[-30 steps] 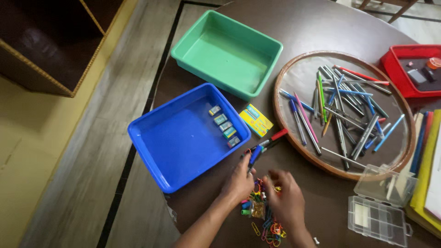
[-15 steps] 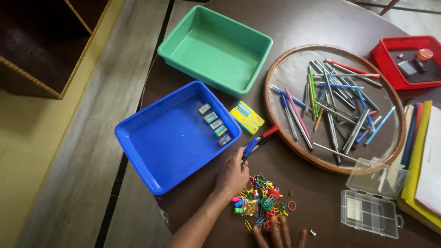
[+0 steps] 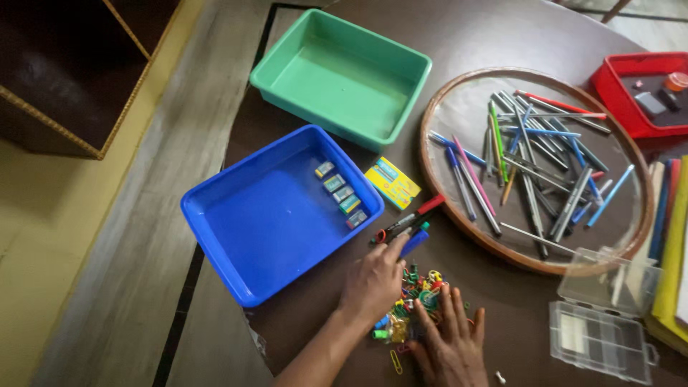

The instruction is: The person sorts stationery items on a round table, placing erasers into a small clear case and markers into a blue tray. They gather rubber bands and paper clips into a pile and then place them into the clear case.

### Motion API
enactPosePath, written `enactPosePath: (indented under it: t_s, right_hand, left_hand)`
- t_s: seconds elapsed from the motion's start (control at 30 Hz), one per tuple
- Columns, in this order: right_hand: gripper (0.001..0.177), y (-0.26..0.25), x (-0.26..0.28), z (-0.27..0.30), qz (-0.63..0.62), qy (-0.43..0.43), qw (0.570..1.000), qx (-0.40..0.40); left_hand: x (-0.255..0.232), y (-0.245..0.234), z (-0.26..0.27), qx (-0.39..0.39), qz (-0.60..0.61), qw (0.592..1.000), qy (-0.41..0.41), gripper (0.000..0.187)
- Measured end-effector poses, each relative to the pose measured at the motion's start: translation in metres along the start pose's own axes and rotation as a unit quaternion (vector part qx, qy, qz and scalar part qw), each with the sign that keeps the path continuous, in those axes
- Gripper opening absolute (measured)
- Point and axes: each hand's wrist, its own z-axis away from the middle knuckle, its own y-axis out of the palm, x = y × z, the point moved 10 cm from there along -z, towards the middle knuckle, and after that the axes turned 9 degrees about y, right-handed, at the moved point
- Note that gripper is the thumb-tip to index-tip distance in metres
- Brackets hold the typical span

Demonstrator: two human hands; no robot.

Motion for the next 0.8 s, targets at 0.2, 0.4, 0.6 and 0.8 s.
enactPosePath:
  t_s: [0.2,0.4,0.6,0.8]
  right_hand:
    - [0.075,-0.01,0.011,-0.038,0.02,-0.069,0.997,0.009]
    - [0.073,0.003,0.009,-0.046,0.004,-0.06,0.997,0.043]
    - [0.066,0.004,0.013,-0.052,0.012,-0.087,0.996,0.01]
    - [0.061,0.015,0.005,-0.066,0.016,-0.102,0.995,0.013]
  left_hand:
    - [-0.033,-0.031,0.027,-0.183,-0.181,0.944,0.205,0.03]
    - [0.0,-0.012,0.037,-0.095,-0.287,0.948,0.096,0.02]
    - [0.002,-0.013,0.058,-0.142,-0.333,0.929,0.078,0.042]
    - [0.004,0.001,0.06,-0.19,-0.391,0.897,0.085,0.052]
